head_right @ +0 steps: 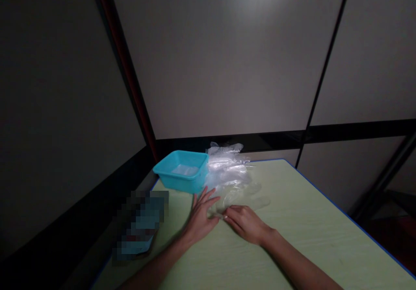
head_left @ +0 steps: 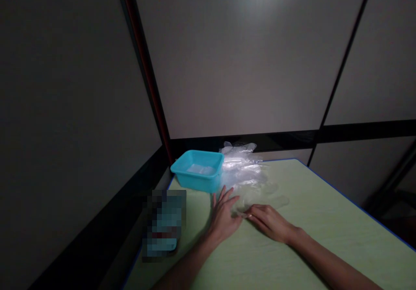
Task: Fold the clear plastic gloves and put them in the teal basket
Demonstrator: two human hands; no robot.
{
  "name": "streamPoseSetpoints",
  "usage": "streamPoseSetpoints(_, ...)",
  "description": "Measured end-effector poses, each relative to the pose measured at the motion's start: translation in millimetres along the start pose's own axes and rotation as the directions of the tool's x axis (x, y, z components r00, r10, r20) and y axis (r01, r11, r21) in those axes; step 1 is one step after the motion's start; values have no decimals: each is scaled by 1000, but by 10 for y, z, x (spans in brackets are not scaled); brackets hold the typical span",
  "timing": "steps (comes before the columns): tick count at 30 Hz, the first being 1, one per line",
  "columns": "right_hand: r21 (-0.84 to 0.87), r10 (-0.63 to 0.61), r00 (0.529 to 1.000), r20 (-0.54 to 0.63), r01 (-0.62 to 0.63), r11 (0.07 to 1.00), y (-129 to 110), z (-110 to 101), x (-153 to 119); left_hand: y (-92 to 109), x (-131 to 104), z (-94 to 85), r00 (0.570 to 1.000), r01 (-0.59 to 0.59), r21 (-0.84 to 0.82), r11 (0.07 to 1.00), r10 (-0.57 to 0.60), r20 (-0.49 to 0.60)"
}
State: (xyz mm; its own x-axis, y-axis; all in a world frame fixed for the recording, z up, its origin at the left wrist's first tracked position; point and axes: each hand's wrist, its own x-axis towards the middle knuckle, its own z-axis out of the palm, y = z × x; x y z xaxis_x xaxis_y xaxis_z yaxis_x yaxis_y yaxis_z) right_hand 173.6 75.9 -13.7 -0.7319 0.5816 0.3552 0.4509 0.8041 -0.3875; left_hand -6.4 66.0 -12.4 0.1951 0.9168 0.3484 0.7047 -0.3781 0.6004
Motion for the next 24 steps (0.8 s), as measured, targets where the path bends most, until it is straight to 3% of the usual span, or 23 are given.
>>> streamPoseSetpoints(3,84,89,990,-110,-80,993,37,-21,-47,57,-13,-8,994,-92,-14,996,93,60)
streamPoseSetpoints(6,151,139,971,-195,-110,982,89,-73,-87,76,-5,7,993,-92,-76,993,97,70)
streamPoseSetpoints(10,-13,38,997,-72,-39,999,186,-166,-119,63,-7,13,998,5,-247,969,8,54)
streamPoseSetpoints(13,-72,123,988,-92,-130,989,261,-221,-137,39,-24,19,997,67,-338,939,-53,52)
streamPoseSetpoints(16,75,242,960,-141,-234,969,301,-291,-146,31,-32,45,993,108,-418,902,-79,86)
streamPoseSetpoints(18,243,285,952,-113,-252,937,300,-366,-142,58,-27,43,987,138,-478,867,-81,139)
streamPoseSetpoints(21,503,335,942,-11,-284,816,258,-527,-137,158,-5,-48,948,264,-632,728,-77,308)
streamPoseSetpoints(24,657,355,927,119,-342,672,198,-713,-160,280,30,-235,879,430,-757,492,-37,475)
